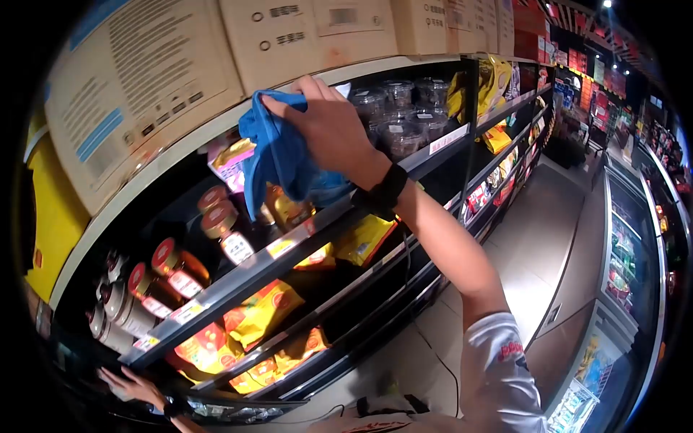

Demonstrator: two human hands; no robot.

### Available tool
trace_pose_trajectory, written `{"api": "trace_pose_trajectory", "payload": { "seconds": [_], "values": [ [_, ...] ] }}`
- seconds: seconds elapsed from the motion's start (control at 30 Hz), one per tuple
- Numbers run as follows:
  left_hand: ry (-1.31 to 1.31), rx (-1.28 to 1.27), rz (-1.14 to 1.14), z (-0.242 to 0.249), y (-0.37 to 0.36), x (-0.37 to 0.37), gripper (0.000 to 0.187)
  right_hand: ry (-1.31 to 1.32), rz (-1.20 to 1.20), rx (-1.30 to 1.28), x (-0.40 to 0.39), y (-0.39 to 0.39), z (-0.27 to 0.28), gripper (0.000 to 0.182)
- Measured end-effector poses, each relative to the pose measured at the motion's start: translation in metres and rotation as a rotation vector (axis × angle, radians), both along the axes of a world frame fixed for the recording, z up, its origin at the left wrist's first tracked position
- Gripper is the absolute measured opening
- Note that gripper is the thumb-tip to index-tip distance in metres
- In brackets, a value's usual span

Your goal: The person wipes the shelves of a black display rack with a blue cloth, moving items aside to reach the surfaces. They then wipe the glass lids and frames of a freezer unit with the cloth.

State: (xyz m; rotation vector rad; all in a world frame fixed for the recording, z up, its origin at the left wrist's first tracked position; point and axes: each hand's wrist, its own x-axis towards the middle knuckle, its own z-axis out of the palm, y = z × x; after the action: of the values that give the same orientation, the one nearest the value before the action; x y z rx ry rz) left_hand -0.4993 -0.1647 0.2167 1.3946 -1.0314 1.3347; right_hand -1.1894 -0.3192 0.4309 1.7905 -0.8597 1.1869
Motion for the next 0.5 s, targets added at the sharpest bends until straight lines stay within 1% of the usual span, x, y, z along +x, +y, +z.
{"api": "trace_pose_trajectory", "payload": {
  "seconds": [0.03, 0.07, 0.13, 0.17, 0.2, 0.27, 0.3, 0.37, 0.43, 0.47, 0.5],
  "values": [
    [-0.005, -0.012, 0.08, -0.001, 0.007, -0.014, 0.055, 0.003, -0.012, 0.001, -0.014, -0.006, -0.001, 0.07],
    [-0.005, -0.092, 0.101, -0.011, 0.007, -0.016, 0.055, 0.01, -0.022, -0.001, -0.027, -0.012, -0.002, 0.069],
    [-0.012, -0.072, 0.108, -0.015, 0.016, -0.041, 0.056, -0.034, 0.0, -0.023, -0.062, -0.018, -0.001, 0.067],
    [-0.015, -0.043, 0.139, -0.009, 0.016, -0.067, 0.057, -0.062, 0.011, -0.033, -0.08, -0.024, -0.002, 0.066],
    [-0.009, -0.042, 0.123, -0.001, 0.012, -0.095, 0.057, -0.095, 0.022, -0.039, -0.098, -0.029, -0.004, 0.065],
    [-0.007, -0.049, 0.091, 0.021, -0.001, -0.148, 0.056, -0.125, -0.029, -0.042, -0.133, -0.035, -0.009, 0.064],
    [-0.055, -0.046, 0.067, 0.031, -0.007, -0.169, 0.056, -0.13, -0.059, -0.053, -0.152, -0.04, -0.01, 0.064],
    [-0.036, -0.066, -0.048, 0.049, -0.022, -0.221, 0.056, -0.151, -0.074, -0.086, -0.192, -0.051, -0.013, 0.065],
    [-0.022, -0.051, -0.118, 0.059, -0.028, -0.276, 0.055, -0.112, -0.13, -0.074, -0.229, -0.06, -0.016, 0.064],
    [-0.045, -0.038, -0.115, 0.062, -0.029, -0.299, 0.055, -0.089, -0.157, -0.068, -0.247, -0.064, -0.016, 0.064],
    [-0.051, -0.041, -0.107, 0.061, -0.031, -0.32, 0.054, -0.059, -0.18, -0.119, -0.255, -0.067, -0.021, 0.062]
  ]
}}
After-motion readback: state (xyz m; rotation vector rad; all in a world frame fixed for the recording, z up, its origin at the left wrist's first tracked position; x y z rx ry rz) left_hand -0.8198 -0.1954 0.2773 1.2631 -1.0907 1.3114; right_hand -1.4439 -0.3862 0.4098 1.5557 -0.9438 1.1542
